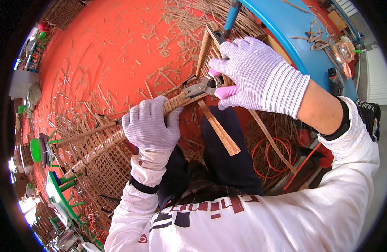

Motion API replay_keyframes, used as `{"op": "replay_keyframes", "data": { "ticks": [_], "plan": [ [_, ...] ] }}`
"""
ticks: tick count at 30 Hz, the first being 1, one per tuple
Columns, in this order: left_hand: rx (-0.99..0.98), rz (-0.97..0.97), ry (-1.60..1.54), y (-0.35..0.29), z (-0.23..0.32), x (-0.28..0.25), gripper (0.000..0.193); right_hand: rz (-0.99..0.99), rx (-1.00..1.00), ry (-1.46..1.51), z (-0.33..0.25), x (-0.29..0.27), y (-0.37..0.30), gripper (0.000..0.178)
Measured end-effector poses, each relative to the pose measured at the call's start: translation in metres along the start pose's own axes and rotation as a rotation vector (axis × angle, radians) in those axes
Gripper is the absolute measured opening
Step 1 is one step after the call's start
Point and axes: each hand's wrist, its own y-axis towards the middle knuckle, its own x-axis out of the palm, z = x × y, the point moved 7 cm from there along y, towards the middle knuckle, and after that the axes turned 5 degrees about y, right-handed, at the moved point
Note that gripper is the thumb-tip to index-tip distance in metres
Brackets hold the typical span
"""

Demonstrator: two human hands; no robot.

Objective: Manufacturing a bamboo or wicker piece of furniture by wrapping and securing joints with strips.

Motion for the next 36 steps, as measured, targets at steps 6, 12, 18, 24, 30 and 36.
{"op": "replay_keyframes", "data": {
  "ticks": [6, 12, 18, 24, 30, 36],
  "plan": [
    [0.010, 0.003, 0.006, -0.001, 0.000, 0.001, 0.035, -0.126, 0.087, 0.000, 0.004, -0.002, -0.001, 0.044],
    [0.019, 0.023, 0.005, 0.000, 0.001, -0.001, 0.034, -0.084, 0.023, 0.022, 0.003, 0.002, 0.002, 0.046],
    [0.004, 0.036, 0.016, 0.000, 0.000, -0.001, 0.034, 0.013, -0.067, 0.047, 0.005, 0.006, 0.001, 0.050],
    [0.036, 0.084, 0.022, 0.001, 0.001, 0.003, 0.031, 0.101, -0.136, 0.054, 0.007, 0.007, 0.001, 0.052],
    [0.036, 0.076, 0.038, 0.003, 0.001, 0.000, 0.031, 0.187, -0.212, 0.095, 0.010, 0.006, -0.004, 0.049],
    [0.023, 0.088, 0.044, 0.006, -0.002, 0.004, 0.033, 0.104, -0.162, 0.116, 0.005, 0.007, -0.005, 0.051]
  ]
}}
